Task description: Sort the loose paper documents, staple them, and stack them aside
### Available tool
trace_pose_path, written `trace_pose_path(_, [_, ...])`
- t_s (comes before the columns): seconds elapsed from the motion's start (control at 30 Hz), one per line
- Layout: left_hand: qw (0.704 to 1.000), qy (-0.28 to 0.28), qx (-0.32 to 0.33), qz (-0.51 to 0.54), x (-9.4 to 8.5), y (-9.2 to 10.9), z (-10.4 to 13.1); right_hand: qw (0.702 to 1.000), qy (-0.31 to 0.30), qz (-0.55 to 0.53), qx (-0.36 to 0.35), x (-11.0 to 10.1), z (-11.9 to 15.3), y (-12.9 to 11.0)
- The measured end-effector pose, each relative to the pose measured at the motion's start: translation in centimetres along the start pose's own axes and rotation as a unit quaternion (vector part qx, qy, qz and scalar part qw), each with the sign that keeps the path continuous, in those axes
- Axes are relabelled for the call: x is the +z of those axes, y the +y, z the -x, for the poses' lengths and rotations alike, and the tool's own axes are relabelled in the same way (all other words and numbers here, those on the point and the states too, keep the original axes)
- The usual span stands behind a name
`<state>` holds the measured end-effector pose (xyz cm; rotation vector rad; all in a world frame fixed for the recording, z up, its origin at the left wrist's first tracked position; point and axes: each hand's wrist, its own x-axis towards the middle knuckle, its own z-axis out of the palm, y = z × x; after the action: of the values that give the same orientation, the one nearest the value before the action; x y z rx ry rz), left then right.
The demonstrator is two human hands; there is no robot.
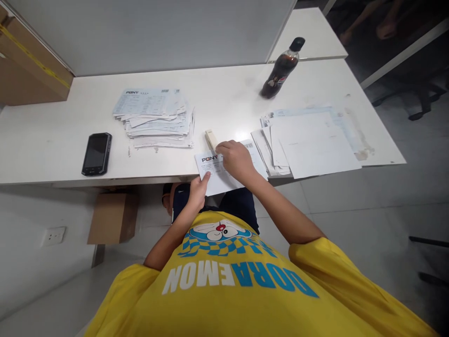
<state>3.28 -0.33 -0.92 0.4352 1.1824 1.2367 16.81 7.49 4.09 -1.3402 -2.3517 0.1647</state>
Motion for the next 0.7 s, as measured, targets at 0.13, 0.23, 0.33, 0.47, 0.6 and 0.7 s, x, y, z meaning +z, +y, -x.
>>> trace_pose_path(0.13, [0.999, -0.017, -0.014, 0.029, 0.0, 0.5, 0.7, 0.997, 0.049, 0.007, 0.053, 2.2, 1.1, -1.2])
trace_pose_path(0.23, [0.999, -0.028, -0.026, 0.013, 0.1, 0.9, 1.2, 0.995, 0.067, -0.004, 0.067, 2.8, 1.3, -1.7])
trace_pose_path(0.33, [0.998, -0.027, -0.047, -0.025, 0.3, 1.0, 1.5, 0.996, 0.057, -0.02, 0.063, 2.1, 0.9, -1.4])
trace_pose_path(0.47, [0.998, -0.027, -0.044, -0.037, 0.4, 0.9, 2.0, 0.994, 0.052, -0.083, 0.048, 0.2, 1.0, 0.0])
trace_pose_path(0.6, [0.997, -0.037, -0.046, -0.042, -0.1, 0.9, 2.4, 0.98, 0.067, -0.172, 0.081, -1.9, 3.7, 1.8])
trace_pose_path(0.7, [0.997, -0.031, -0.053, -0.041, -0.5, 1.2, 2.6, 0.976, 0.023, -0.205, 0.073, -2.8, 7.2, 2.0])
